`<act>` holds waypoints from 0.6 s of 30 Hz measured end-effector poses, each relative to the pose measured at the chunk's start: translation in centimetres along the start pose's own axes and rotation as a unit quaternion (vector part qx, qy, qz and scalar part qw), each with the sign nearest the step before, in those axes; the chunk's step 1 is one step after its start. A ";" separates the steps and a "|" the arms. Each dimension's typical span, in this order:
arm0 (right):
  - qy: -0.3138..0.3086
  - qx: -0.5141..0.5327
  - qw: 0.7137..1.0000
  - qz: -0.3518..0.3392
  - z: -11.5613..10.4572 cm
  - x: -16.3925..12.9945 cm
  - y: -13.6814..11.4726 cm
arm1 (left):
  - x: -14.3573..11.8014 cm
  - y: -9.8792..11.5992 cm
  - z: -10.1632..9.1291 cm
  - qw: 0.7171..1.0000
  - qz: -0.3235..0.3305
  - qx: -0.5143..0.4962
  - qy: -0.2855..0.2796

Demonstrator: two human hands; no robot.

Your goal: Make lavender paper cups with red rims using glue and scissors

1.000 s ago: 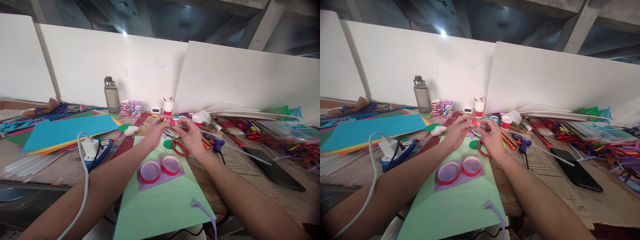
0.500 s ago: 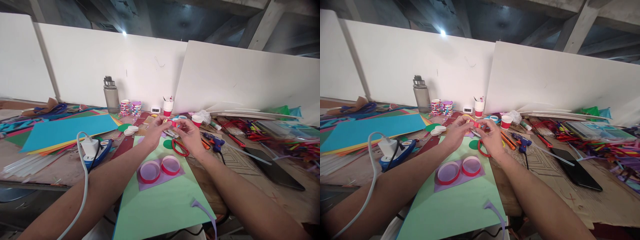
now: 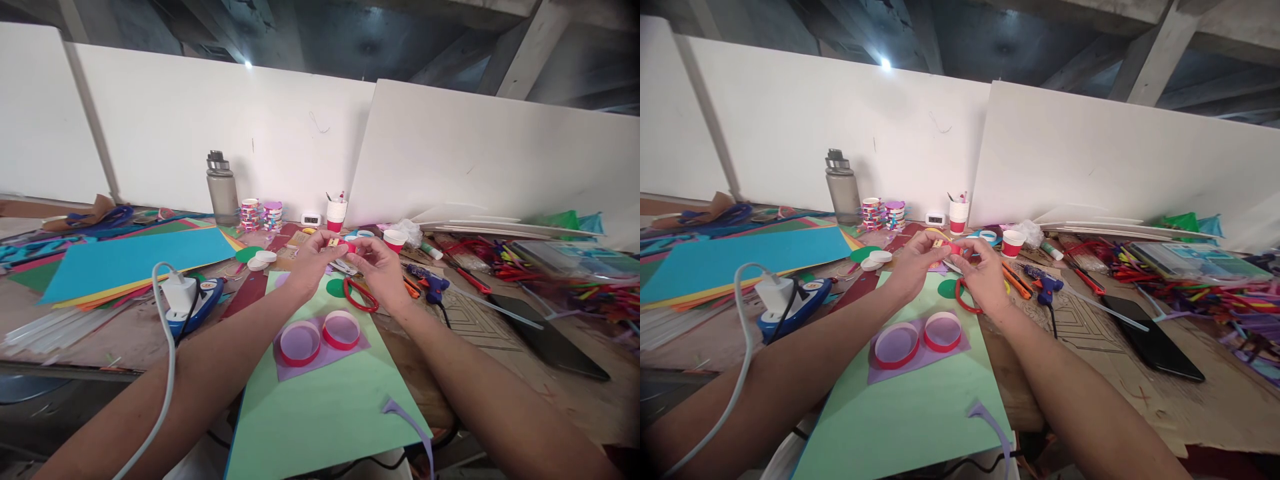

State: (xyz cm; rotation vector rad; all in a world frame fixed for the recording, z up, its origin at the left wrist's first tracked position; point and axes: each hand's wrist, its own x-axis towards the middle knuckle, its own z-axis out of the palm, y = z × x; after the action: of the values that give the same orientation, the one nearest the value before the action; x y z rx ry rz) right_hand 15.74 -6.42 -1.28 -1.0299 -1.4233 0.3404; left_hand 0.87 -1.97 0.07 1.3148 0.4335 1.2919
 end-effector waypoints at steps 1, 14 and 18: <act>-0.001 0.002 1.000 0.002 0.0 0.0 0.1 | 0.0 0.0 0.0 1.000 0.002 -0.001 -0.001; -0.002 0.026 1.000 0.009 -0.1 0.0 -0.3 | -0.1 0.1 0.1 1.000 0.006 0.009 0.011; 0.003 0.054 0.998 0.033 0.0 0.1 -0.3 | 0.0 -0.1 0.1 1.000 0.011 0.021 0.004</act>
State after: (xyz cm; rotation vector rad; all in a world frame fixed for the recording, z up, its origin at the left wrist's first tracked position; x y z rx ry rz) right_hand 15.59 -6.52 -0.97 -0.9909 -1.3520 0.4574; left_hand 1.01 -1.99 -0.03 1.3530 0.4550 1.3125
